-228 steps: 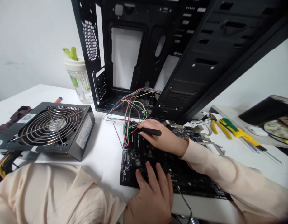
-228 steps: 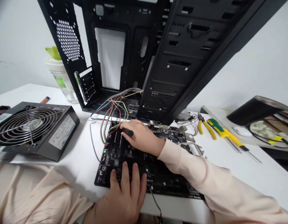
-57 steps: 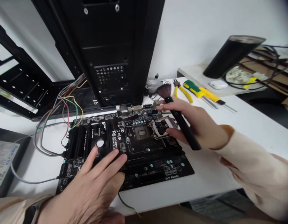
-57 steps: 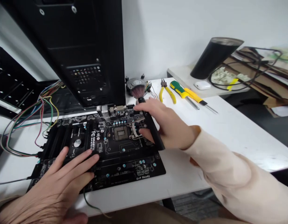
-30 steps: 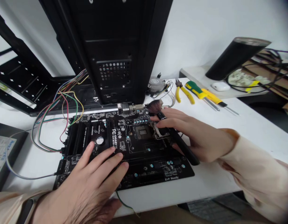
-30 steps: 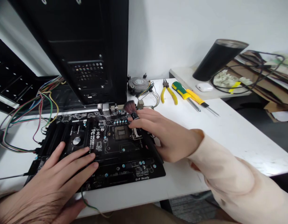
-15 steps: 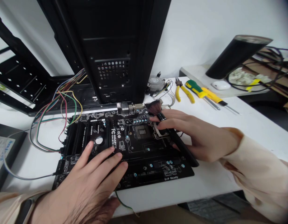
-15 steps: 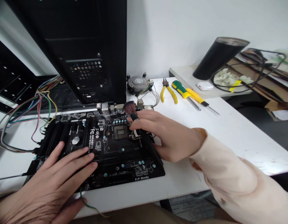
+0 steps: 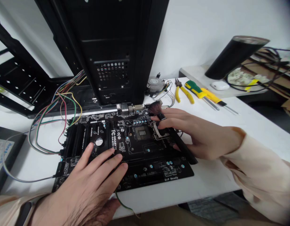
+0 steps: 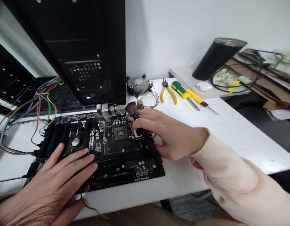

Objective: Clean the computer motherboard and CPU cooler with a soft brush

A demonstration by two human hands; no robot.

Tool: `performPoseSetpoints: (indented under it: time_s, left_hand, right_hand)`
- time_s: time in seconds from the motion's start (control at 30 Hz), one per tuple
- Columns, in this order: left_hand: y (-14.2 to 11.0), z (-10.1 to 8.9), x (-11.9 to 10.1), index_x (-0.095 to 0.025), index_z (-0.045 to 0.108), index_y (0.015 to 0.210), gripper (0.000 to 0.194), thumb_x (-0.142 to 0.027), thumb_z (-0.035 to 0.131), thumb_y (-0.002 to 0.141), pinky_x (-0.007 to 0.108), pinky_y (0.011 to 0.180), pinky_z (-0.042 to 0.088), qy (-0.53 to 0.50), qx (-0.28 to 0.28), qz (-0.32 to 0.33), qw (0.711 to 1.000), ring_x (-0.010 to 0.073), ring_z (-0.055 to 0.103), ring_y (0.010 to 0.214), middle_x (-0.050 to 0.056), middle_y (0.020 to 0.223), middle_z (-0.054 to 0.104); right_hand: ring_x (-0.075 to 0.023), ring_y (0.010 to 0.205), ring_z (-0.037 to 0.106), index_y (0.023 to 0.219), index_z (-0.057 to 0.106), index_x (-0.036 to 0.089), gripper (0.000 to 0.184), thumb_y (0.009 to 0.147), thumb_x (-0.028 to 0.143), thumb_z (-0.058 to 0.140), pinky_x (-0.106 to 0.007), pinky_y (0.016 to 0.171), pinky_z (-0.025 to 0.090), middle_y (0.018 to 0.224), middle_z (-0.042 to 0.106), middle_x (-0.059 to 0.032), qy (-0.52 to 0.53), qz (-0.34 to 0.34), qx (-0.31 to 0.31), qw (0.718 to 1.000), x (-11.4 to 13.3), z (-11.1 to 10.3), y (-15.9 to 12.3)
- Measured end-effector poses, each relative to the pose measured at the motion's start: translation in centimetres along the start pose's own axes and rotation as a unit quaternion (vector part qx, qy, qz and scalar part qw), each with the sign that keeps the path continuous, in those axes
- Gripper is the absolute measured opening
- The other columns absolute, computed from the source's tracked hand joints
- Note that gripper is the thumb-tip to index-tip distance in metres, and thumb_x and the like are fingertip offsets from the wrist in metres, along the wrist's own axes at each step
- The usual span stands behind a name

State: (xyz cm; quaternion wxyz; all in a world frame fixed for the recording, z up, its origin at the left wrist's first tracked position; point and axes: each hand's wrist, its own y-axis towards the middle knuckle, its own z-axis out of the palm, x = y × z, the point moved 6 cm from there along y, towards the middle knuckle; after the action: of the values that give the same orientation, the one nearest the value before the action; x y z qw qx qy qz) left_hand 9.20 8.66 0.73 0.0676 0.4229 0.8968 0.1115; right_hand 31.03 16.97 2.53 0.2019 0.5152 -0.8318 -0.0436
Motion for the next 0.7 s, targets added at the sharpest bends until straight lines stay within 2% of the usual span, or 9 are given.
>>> performPoseSetpoints:
  time_s: [0.33,0.43,0.57,0.7]
  left_hand:
    - [0.07,0.04,-0.02,-0.022,0.068,0.117,0.042,-0.050,0.056,0.089,0.035,0.122,0.000,-0.002,-0.002,0.000,1.000,0.0206,0.055,0.118,0.000,0.117,0.069]
    - [0.07,0.20,0.01,-0.021,0.068,0.117,0.042,-0.050,0.058,0.088,0.037,0.122,0.000,0.008,0.003,0.002,1.000,0.0214,0.054,0.118,0.001,0.117,0.069]
    - [0.18,0.29,0.05,-0.021,0.068,0.118,0.043,-0.049,0.061,0.086,0.037,0.122,0.000,0.007,0.011,0.002,1.000,0.0221,0.053,0.120,0.002,0.118,0.068]
    - [0.06,0.37,0.18,-0.024,0.067,0.117,0.044,-0.050,0.066,0.082,0.037,0.122,0.000,0.003,0.007,-0.010,1.000,0.0250,0.047,0.127,0.004,0.122,0.065]
  right_hand:
    - [-0.0290,0.117,0.054,0.115,0.048,0.022,0.039,0.078,0.020,0.058,-0.046,0.095,0.048,0.121,0.058,-0.0142,-0.017,0.005,0.013,1.000,-0.52,0.24,-0.48]
    - [-0.0279,0.115,0.055,0.116,0.047,0.023,0.038,0.080,0.022,0.058,-0.044,0.092,0.050,0.119,0.060,-0.0127,-0.006,0.003,0.002,1.000,-0.39,-0.19,-0.55]
    - [-0.0268,0.113,0.056,0.120,0.045,0.024,0.040,0.083,0.028,0.059,-0.040,0.089,0.051,0.117,0.060,-0.0122,0.005,0.003,0.003,1.000,0.06,-0.58,-0.65]
    - [-0.0285,0.111,0.057,0.121,0.046,0.021,0.045,0.081,0.033,0.063,-0.043,0.091,0.049,0.115,0.060,-0.0138,-0.025,0.009,-0.005,1.000,0.08,-0.38,-0.82]
